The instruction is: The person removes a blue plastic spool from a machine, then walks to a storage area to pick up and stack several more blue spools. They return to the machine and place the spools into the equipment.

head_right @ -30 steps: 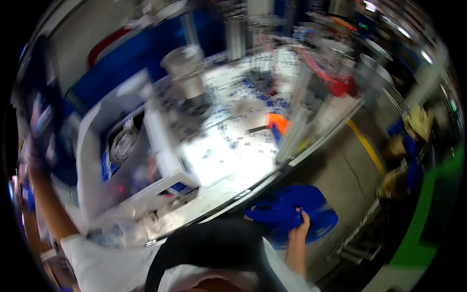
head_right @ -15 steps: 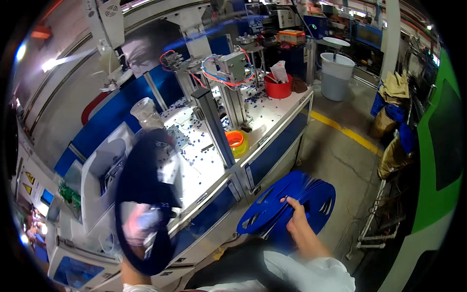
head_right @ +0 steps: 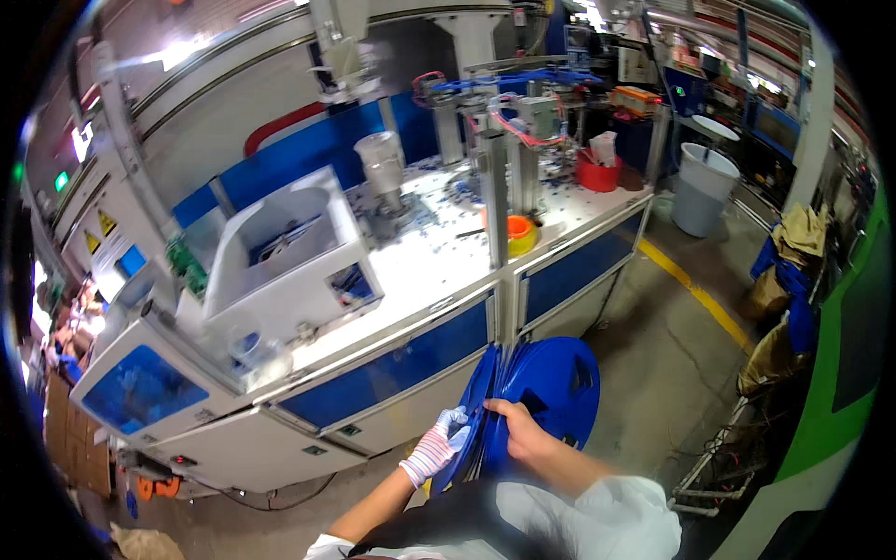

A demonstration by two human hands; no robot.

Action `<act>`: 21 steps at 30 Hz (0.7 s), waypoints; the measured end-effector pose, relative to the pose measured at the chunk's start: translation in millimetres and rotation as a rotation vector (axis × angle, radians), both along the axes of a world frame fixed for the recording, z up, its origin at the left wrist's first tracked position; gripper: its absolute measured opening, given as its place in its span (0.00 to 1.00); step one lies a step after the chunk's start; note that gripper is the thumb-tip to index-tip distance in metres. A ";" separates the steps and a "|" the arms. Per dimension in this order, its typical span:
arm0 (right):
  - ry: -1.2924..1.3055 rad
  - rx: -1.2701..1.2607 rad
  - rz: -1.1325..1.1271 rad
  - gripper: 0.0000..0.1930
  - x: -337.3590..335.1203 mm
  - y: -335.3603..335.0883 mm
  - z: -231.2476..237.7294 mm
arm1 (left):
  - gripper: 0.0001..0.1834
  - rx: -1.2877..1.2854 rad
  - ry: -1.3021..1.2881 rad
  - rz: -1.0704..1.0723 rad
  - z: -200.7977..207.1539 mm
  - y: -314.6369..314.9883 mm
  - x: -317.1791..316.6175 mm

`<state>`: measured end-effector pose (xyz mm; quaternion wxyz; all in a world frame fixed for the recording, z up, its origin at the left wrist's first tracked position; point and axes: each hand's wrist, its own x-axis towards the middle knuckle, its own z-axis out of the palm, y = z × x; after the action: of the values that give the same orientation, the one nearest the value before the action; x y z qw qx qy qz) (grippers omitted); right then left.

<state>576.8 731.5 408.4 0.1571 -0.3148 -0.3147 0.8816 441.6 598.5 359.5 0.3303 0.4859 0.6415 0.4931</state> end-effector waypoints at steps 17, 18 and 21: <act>-0.309 -0.007 1.147 0.12 -179.8 -436.9 -51.7 | 0.49 -0.411 -0.354 1.007 9.5 -471.1 29.5; -0.333 -0.002 1.210 0.12 -186.7 -460.6 -56.5 | 0.48 -0.399 -0.352 1.089 4.6 -490.4 33.0; -0.376 0.036 1.347 0.12 -213.8 -540.2 -55.7 | 0.45 -0.434 -0.322 1.259 7.1 -552.3 32.8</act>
<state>363.0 191.2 352.6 -0.4753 -0.1957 -0.4779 0.7123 474.4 46.1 366.5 0.1620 -0.1362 0.8290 0.5176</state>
